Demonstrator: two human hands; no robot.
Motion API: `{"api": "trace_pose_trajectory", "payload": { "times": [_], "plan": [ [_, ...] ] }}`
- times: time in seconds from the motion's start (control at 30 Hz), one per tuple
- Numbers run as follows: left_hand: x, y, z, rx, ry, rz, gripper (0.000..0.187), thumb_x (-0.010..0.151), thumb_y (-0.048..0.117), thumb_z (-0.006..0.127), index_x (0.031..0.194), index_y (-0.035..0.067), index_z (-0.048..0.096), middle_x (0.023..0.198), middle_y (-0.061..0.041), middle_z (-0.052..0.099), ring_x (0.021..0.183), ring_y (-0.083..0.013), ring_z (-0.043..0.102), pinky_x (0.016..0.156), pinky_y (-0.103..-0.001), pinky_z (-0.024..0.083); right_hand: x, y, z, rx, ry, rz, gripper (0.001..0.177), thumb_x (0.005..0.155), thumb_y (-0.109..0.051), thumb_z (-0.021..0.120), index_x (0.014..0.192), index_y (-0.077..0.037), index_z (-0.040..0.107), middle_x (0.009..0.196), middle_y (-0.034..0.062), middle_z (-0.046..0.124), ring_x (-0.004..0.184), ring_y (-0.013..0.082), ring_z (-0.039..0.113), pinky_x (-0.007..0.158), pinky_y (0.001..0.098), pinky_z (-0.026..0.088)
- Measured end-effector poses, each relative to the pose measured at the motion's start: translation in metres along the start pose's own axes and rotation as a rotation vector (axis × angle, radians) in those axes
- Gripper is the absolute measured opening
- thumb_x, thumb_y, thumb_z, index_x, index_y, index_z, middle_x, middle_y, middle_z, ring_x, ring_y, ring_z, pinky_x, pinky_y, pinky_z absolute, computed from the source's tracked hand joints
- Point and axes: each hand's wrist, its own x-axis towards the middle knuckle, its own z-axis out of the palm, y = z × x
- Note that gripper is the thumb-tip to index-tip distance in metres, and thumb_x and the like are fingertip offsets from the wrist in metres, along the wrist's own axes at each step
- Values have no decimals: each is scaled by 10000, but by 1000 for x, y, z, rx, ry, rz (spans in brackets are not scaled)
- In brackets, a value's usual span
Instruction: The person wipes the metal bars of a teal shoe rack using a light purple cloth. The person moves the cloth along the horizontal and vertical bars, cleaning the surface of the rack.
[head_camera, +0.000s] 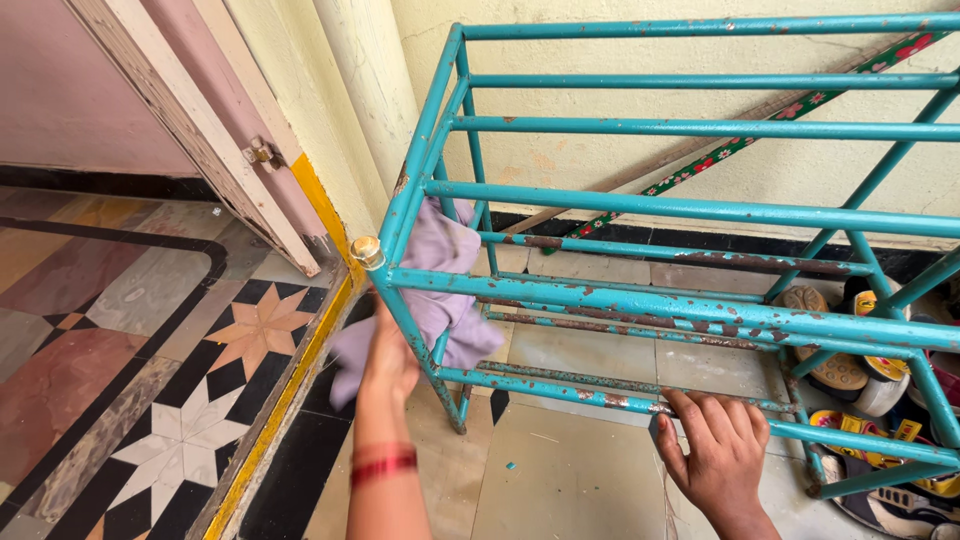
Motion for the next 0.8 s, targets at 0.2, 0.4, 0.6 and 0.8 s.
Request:
{"api": "trace_pose_trajectory", "payload": {
  "times": [0.2, 0.4, 0.6, 0.8],
  "plan": [
    [61, 5, 11, 636, -181, -49, 776, 822, 392, 773, 1446, 39, 477, 1325, -154, 655, 1173, -228, 665, 935, -380, 597, -1, 1, 5, -20, -15, 24, 268, 890, -309, 677, 1101, -150, 723, 943, 6, 661, 897, 204, 580, 957, 391, 358],
    [70, -4, 20, 870, -225, 84, 706, 834, 298, 791, 1404, -14, 515, 1267, -149, 690, 1139, -202, 674, 941, -349, 563, -3, 1, 5, -20, -22, 26, 269, 889, -308, 674, 1102, -150, 725, 952, 8, 663, 903, 206, 578, 960, 391, 358],
    [48, -12, 24, 684, -92, 54, 703, 845, 308, 786, 1407, -64, 588, 1302, -129, 695, 1174, -193, 688, 972, -332, 560, 0, -3, -1, -81, -81, 31, 278, 879, -314, 670, 1096, -147, 716, 951, 8, 656, 922, 227, 575, 961, 412, 360],
    [20, -10, 36, 486, -93, 131, 621, 828, 181, 756, 1389, -23, 581, 1280, -138, 695, 1115, -201, 704, 933, -328, 589, 0, -1, -7, -67, -92, 29, 261, 896, -308, 658, 1097, -146, 692, 981, 4, 657, 939, 222, 575, 969, 415, 362]
  ]
}}
